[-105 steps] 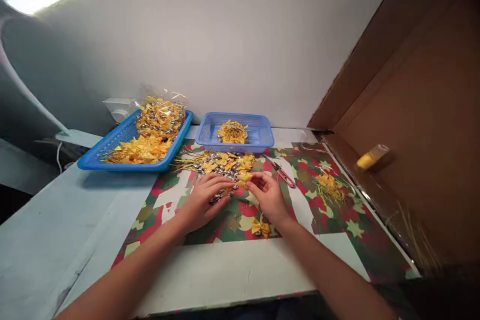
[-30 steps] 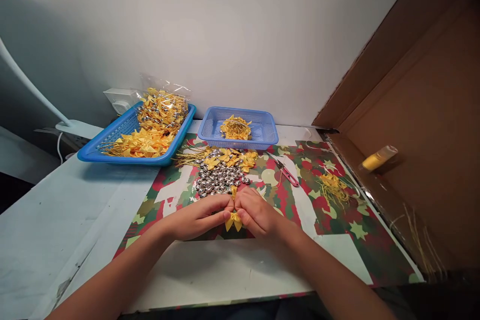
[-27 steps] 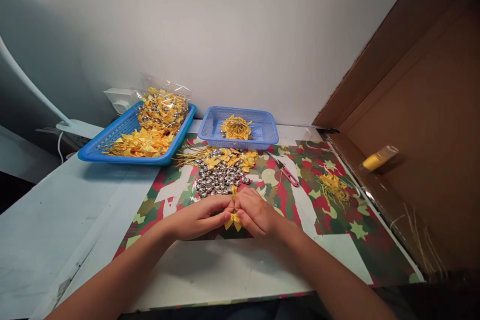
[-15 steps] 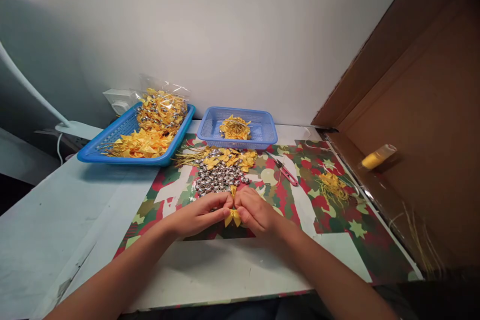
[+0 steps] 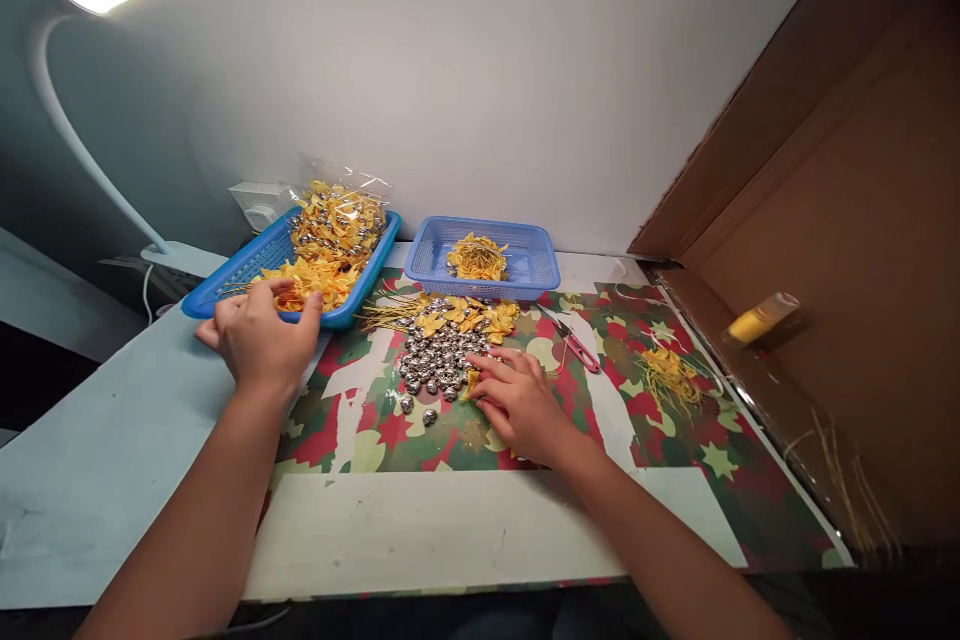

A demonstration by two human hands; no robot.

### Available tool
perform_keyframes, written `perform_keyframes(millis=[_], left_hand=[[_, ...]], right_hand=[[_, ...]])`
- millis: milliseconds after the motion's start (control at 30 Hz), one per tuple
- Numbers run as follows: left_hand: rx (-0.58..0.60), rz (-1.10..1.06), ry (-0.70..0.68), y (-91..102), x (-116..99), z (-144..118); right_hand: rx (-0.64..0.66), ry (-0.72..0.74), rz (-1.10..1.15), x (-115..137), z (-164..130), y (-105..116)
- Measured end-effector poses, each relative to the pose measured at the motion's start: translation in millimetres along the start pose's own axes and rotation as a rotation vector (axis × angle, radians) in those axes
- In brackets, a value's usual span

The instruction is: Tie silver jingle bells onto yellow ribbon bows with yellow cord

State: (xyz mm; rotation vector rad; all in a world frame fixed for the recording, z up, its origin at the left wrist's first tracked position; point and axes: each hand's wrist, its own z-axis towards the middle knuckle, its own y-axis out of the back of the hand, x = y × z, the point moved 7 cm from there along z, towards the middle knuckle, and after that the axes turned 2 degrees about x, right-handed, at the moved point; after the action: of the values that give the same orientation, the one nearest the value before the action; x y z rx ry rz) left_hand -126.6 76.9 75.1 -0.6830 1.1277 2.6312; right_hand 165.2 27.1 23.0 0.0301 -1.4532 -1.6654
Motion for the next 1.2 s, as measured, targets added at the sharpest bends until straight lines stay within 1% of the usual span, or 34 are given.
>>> perform_keyframes(millis=[33,100,200,233,267,300,333,400,433,500,567,633,767,867,1000,1100,1133,1200], left_hand=[[0.015,-0.012,-0.001,-1.9,-0.8,-0.6],[0.019,-0.046,-0.031,-3.9,-9.2,-4.1],[0.012,-0.115,-0.161,-5.0,-38.1,-16.4],[0.076,-0.166,-0.238,-9.4,-52.5,-23.9],[0.207,-0.270,-0.312,-17.6,-68.2,-34.0],[0.381,-0.377,-0.349,-28.3,-82.8,-46.8],[0.565,-0.452,-0.349,-39.7,-95.2,-61.9],[0.804,-0.563,-0.247,-56.1,-110.6,-89.0],[0.875,-0.629,-0.157,-62.3,-113.9,-99.4],[0.952,-0.800,0.017,-71.1,-116.2,-113.1],[0.997,-0.922,0.141,-77.4,-114.0,-119.1],[1.029,-0.983,0.222,-81.4,-109.5,-119.9],[1.064,-1.078,0.326,-82.9,-104.9,-117.9],[1.099,-1.138,0.379,-82.1,-107.7,-119.2],[1.143,-1.263,0.433,-81.9,-111.8,-123.1],[1.146,-1.336,0.452,-82.5,-111.1,-125.8],[1.135,-1.345,0.456,-82.6,-110.2,-126.4],[1.097,-1.334,0.465,-82.4,-108.0,-126.6]], right_hand=[[0.015,0.011,-0.002,0.9,0.0,-1.2],[0.010,0.013,0.032,0.7,0.3,-0.4],[-0.081,-0.017,0.170,-1.4,0.8,7.9],[-0.131,-0.040,0.239,-2.8,0.5,12.0],[-0.185,-0.068,0.315,-4.5,0.0,16.1],[-0.238,-0.097,0.391,-6.2,-0.9,19.8],[-0.283,-0.123,0.459,-7.7,-1.8,22.5],[-0.330,-0.162,0.562,-9.2,-3.3,24.3],[-0.330,-0.174,0.601,-9.5,-3.5,23.4],[-0.306,-0.199,0.678,-10.9,-3.2,19.1],[-0.278,-0.239,0.785,-14.9,-2.9,12.9],[-0.256,-0.312,0.947,-21.7,-3.0,5.4],[-0.169,-0.530,1.375,-30.1,-5.1,-12.8],[-0.110,-0.604,1.569,-25.8,-5.7,-16.9],[-0.071,-0.611,1.631,-20.3,-5.9,-16.3],[-0.046,-0.595,1.590,-19.3,-6.5,-18.6],[-0.061,-0.586,1.548,-20.4,-6.8,-18.6],[-0.135,-0.554,1.436,-23.3,-7.3,-16.1]])
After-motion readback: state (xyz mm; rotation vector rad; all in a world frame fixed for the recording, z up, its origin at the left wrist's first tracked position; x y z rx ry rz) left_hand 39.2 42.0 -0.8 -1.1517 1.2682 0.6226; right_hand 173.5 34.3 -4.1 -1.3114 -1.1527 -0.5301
